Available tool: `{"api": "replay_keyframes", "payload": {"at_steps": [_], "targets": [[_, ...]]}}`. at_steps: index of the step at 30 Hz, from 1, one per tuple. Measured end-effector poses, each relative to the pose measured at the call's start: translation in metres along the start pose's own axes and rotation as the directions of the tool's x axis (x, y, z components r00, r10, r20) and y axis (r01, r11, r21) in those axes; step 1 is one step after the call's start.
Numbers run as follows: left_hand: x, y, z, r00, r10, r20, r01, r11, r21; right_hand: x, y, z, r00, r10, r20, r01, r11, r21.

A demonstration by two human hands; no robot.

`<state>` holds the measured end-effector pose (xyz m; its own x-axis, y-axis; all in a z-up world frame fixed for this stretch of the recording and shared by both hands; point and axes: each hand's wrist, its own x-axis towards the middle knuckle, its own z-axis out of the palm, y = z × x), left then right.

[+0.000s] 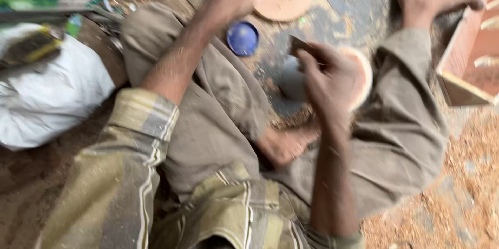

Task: The person sits on the floor and uses a small piece of sandpaper to smooth the inner and outer edges of a hollow cylindrical object. They rotate the object and the sandpaper to work on different sections of the rim.

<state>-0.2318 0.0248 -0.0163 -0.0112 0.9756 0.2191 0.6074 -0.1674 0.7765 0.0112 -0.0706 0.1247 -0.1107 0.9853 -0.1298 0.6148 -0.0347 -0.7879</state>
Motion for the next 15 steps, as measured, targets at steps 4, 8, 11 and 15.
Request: {"api": "replay_keyframes", "payload": {"at_steps": [4, 8, 11, 15], "targets": [[-0.031, -0.05, -0.013, 0.893, -0.448, 0.046, 0.422, 0.867, 0.266, 0.083, 0.011, 0.088, 0.986, -0.122, -0.113, 0.089, 0.961, -0.262], [-0.01, -0.067, 0.013, 0.915, -0.404, 0.01, 0.395, 0.901, 0.18, 0.157, 0.045, 0.122, 0.969, -0.098, -0.225, 0.016, 0.939, -0.344], [0.013, -0.075, 0.039, 0.915, -0.4, 0.045, 0.379, 0.895, 0.235, 0.201, 0.062, 0.13, 0.976, -0.193, -0.096, 0.134, 0.892, -0.432], [0.027, -0.089, 0.058, 0.887, -0.445, 0.123, 0.382, 0.857, 0.345, 0.219, 0.068, 0.151, 0.951, -0.292, 0.105, 0.303, 0.802, -0.515]]}}
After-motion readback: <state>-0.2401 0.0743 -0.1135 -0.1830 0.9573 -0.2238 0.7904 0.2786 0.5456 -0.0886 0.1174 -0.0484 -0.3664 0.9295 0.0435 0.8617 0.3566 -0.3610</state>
